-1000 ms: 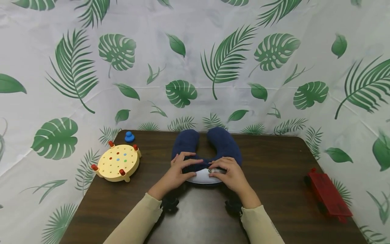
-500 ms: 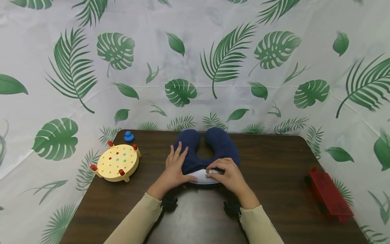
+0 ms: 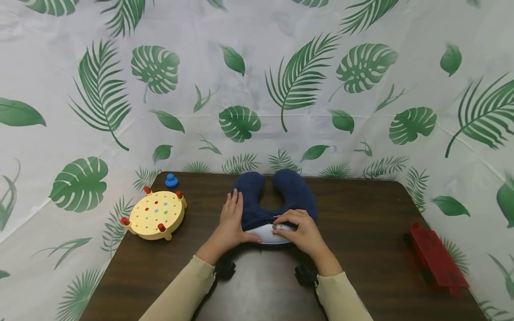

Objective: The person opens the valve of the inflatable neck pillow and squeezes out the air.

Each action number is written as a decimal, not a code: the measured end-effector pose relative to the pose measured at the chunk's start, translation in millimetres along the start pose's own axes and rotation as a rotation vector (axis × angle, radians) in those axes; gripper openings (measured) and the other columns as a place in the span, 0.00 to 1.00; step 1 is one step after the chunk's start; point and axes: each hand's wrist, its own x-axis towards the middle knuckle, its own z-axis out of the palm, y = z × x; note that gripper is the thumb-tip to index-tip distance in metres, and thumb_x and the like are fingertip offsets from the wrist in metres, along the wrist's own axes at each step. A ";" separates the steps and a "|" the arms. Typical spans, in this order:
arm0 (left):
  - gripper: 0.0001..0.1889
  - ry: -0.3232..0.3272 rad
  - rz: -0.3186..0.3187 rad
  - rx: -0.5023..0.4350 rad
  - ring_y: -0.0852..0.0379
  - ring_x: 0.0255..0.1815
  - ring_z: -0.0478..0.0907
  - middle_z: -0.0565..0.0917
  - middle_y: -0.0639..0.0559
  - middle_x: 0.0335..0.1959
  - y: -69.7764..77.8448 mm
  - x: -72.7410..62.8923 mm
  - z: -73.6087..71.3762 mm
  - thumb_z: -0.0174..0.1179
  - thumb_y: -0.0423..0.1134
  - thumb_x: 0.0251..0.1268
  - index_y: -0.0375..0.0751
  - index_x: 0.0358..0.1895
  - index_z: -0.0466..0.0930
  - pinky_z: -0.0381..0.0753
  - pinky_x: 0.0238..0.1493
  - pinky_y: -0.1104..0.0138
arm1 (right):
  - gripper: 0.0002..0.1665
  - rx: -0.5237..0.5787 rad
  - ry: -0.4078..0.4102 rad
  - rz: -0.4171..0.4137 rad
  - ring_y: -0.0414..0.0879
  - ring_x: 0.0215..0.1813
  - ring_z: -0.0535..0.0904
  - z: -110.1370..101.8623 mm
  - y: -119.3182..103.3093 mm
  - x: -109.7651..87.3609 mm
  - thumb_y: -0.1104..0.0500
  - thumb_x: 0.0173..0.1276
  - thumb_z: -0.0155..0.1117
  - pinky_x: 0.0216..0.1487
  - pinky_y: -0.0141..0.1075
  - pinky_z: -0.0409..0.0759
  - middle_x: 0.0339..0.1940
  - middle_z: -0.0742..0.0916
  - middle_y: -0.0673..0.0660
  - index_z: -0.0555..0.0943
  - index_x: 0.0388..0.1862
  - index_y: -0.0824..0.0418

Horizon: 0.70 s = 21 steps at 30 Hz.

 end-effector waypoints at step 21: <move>0.90 0.016 -0.055 -0.018 0.30 0.92 0.24 0.27 0.30 0.90 3.9 -2.1 0.7 0.90 0.65 0.35 0.31 0.89 0.27 0.39 0.89 0.35 | 0.16 0.001 -0.054 -0.055 0.49 0.59 0.87 -3.1 0.8 1.2 0.57 0.62 0.87 0.71 0.39 0.71 0.51 0.93 0.45 0.93 0.46 0.44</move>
